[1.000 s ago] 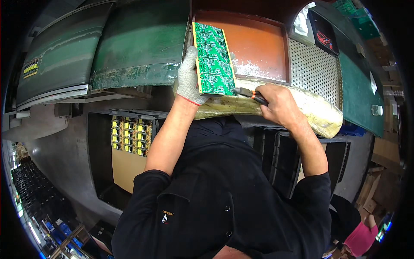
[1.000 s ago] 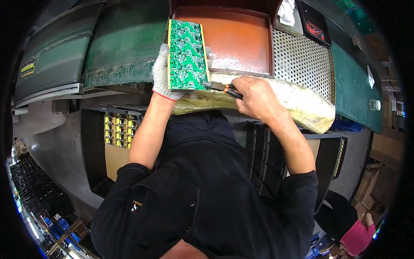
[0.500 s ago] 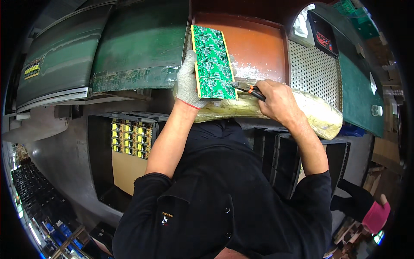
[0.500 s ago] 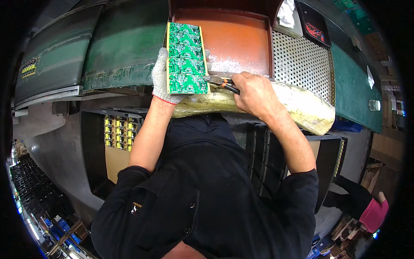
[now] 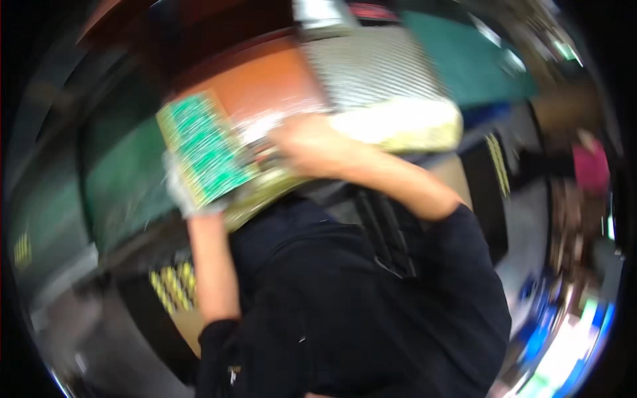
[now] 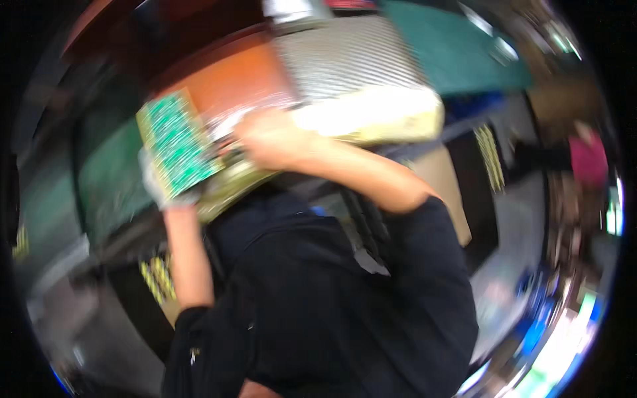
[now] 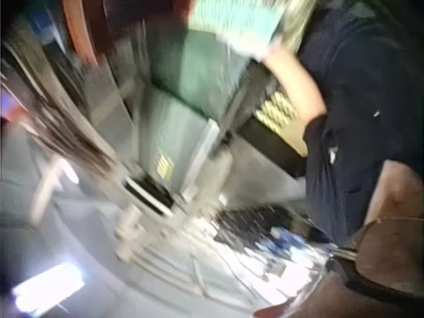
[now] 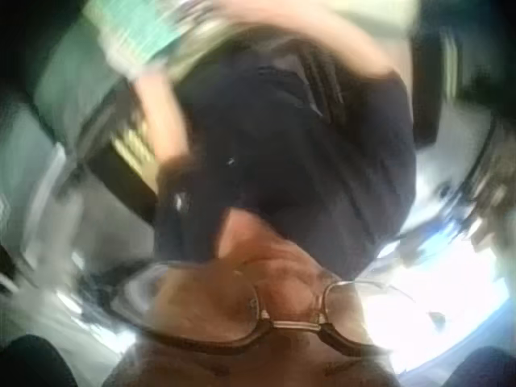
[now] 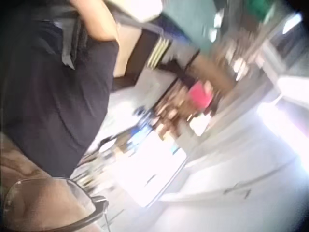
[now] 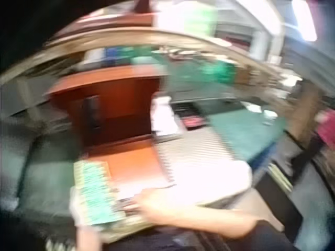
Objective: Trimming and inspecting printed circuit boards at a manual assembly station.
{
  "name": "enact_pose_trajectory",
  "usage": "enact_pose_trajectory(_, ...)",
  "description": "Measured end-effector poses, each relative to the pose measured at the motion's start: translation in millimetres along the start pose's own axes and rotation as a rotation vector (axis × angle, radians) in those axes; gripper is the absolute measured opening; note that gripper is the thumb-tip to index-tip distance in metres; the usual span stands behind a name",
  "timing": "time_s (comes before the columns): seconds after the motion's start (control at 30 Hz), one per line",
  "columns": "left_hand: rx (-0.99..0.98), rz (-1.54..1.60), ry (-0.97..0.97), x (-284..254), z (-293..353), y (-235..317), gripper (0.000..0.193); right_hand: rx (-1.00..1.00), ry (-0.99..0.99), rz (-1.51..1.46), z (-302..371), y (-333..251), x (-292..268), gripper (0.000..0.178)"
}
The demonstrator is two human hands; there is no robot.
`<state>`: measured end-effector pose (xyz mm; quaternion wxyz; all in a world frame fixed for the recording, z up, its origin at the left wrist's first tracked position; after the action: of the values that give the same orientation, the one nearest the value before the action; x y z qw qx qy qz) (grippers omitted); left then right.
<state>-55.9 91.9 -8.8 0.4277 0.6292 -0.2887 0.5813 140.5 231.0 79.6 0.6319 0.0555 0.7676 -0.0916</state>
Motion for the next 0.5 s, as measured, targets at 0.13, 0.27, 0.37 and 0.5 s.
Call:
enact_pose_trajectory(0.13,-0.208,-0.133,-0.126,54,6,-25,0.081,0.018,0.069,0.057,7,-1,3,0.015)
enact_pose_trajectory(0.27,-0.244,-0.152,-0.147,46,2,-39,0.082,0.057,0.105,0.087,18,2,-8,0.016)
enact_pose_trajectory(0.37,-0.255,-0.12,-0.152,46,4,-36,0.084,0.038,-0.027,0.049,23,-6,-14,0.016)
enact_pose_trajectory(0.5,-0.295,-0.117,-0.168,48,8,-36,0.085,0.048,-0.012,-0.007,31,-12,-16,0.016)
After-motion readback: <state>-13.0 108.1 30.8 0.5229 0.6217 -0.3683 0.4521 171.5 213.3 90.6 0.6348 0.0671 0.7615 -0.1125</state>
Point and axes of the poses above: each hand's wrist, its own z-axis away from the middle knuckle, its own x-axis out of the palm, y = z × x, the point moved 5 cm from there along -z, towards the middle knuckle, and after that the axes turned 13 degrees about z, right-handed, at the moved point
